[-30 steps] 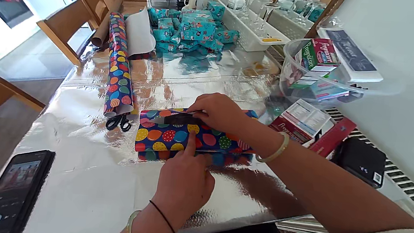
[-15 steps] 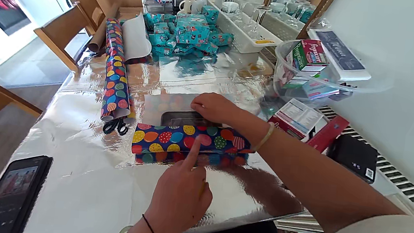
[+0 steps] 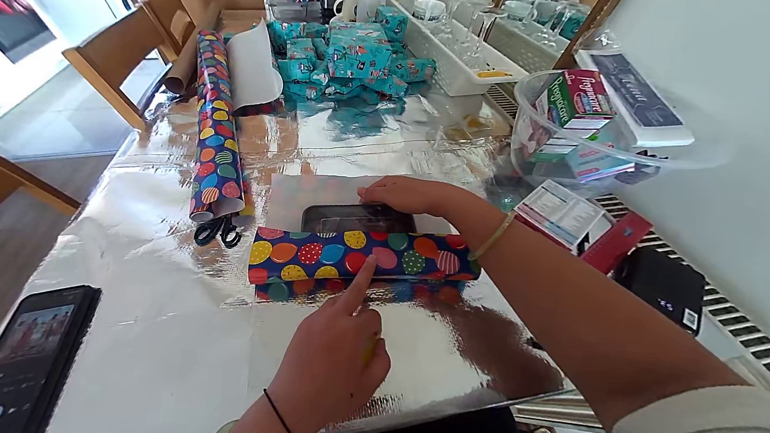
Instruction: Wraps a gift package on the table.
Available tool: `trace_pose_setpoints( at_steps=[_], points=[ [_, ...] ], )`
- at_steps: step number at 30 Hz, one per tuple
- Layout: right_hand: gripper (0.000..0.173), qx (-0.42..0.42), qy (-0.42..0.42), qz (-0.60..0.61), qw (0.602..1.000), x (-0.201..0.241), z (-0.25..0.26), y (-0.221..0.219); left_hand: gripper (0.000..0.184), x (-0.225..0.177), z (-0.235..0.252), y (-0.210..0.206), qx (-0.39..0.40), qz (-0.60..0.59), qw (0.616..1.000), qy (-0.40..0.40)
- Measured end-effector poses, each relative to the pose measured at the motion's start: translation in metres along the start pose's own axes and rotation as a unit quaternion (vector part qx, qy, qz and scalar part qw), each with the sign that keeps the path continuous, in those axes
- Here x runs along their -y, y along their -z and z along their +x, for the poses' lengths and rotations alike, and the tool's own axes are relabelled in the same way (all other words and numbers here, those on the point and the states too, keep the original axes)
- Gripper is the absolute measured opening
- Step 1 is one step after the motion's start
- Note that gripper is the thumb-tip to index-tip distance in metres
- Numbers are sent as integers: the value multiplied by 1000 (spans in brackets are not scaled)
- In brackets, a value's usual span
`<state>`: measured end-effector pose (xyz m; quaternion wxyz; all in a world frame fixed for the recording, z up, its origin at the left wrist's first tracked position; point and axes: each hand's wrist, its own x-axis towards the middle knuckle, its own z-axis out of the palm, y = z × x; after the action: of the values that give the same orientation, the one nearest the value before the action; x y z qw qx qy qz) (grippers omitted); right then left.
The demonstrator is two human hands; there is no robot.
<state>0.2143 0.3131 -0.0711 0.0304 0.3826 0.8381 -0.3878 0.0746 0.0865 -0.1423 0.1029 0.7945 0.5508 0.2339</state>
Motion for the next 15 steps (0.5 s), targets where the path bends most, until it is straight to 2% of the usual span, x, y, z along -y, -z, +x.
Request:
trace_pose_setpoints(
  at_steps=[4, 9, 15],
  points=[
    [60, 0, -10, -1, 1000, -1, 1, 0, 26, -5, 13, 10, 56, 33, 997, 45],
    [60, -7, -3, -9, 1000, -4, 2, 0, 32, -17, 35, 22, 183, 66, 972, 135],
    [59, 15, 4, -28, 999, 0, 2, 6, 35, -27, 44, 30, 228, 74, 954, 179]
  ],
)
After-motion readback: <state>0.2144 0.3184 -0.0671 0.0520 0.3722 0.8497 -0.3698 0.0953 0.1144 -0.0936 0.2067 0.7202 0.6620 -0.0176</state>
